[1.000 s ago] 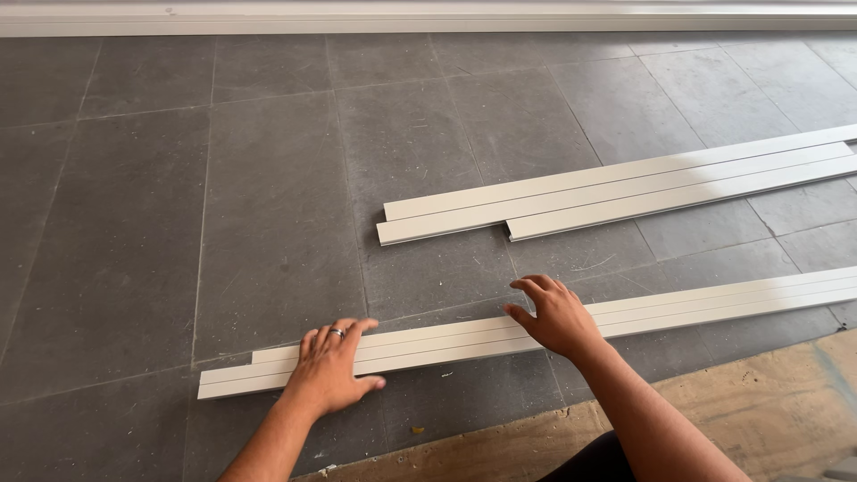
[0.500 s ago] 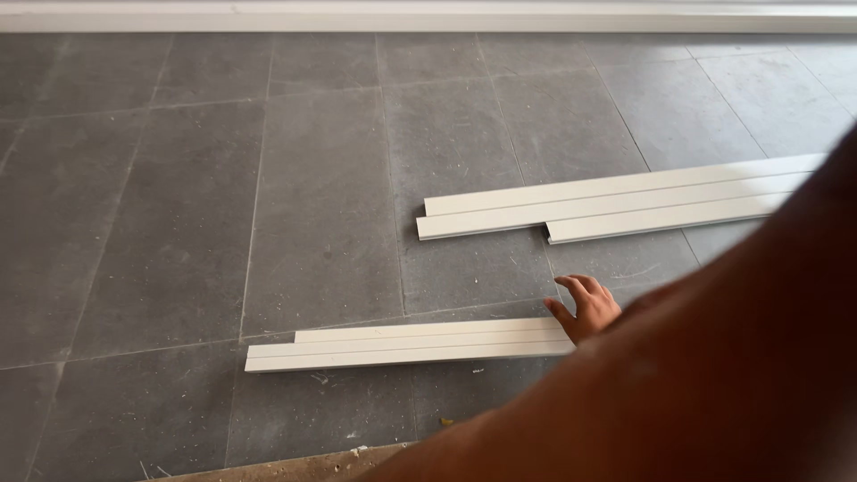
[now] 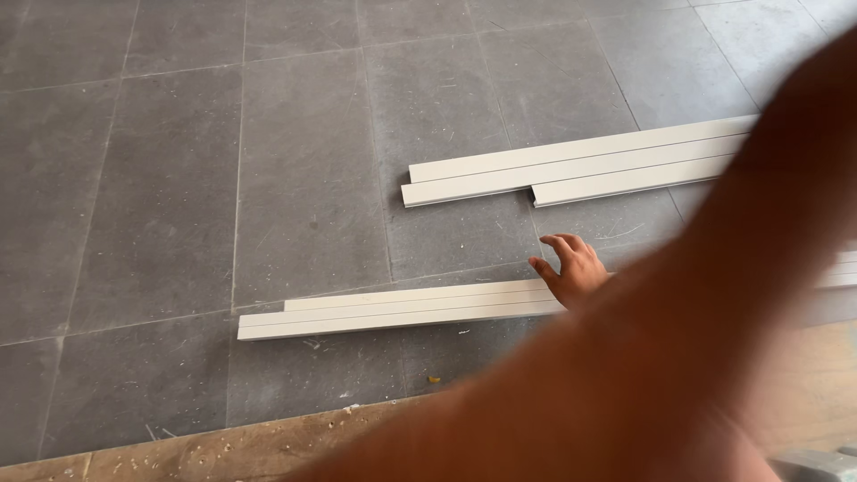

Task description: The person arranges several long white metal strips on a tiled floor and stacks them. They then open a small box of hardware, select metal clips, and use a hammer to attach these clips to the ends of the metal strips one by one.

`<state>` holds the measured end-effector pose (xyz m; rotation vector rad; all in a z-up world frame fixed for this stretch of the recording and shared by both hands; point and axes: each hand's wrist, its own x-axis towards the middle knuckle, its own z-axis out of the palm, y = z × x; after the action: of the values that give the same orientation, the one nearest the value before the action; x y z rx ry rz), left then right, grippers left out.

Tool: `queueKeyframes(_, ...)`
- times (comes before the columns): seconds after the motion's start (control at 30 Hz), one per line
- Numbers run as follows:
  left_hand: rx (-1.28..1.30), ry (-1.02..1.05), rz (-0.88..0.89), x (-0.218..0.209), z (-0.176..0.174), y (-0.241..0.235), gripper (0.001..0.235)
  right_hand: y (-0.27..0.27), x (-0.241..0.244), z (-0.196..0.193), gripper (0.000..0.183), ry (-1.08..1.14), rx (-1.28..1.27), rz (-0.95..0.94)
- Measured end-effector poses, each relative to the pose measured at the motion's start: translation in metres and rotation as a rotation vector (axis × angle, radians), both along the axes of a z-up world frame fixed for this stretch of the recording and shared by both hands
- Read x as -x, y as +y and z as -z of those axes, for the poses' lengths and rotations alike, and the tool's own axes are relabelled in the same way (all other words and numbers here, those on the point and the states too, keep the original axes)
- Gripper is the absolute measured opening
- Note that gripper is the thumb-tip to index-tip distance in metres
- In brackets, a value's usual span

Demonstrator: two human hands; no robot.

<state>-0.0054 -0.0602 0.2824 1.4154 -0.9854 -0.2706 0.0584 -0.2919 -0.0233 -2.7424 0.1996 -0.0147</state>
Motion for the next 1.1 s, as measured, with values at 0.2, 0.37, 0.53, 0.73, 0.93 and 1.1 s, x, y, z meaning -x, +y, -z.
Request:
queueKeyframes(0.2,-0.570,-0.027,-0.406,-0.061,0.113,0.005,0.094,-0.033,-0.018,-0.013,0.052,0.027,0.106,-0.037)
queueKeyframes(0.37,-1.181,0.000,-0.565,-0.107,0.235,0.015,0.070,-0.066,-0.061,-0.011,0.050,0.099,0.216,-0.019)
queueKeyframes(0.53,-1.247,-0.074,-0.512,-0.145,0.286,-0.017,0.066,-0.096,-0.104,0.013,0.054,-0.033,0.403,-0.173)
queueKeyframes(0.73,-1.282,-0.060,-0.443,-0.161,0.295,-0.043,0.071,-0.114,-0.126,0.035,0.059,0.119,0.565,-0.203)
queueKeyframes(0.93,-1.145,-0.101,-0.489,-0.148,0.297,-0.056,0.082,-0.089,-0.122,-0.001,0.064,0.215,0.588,-0.405)
queueKeyframes(1.1,-1.207,-0.120,-0.414,-0.150,0.288,-0.042,0.050,-0.014,-0.084,-0.006,0.053,0.226,0.459,-0.546)
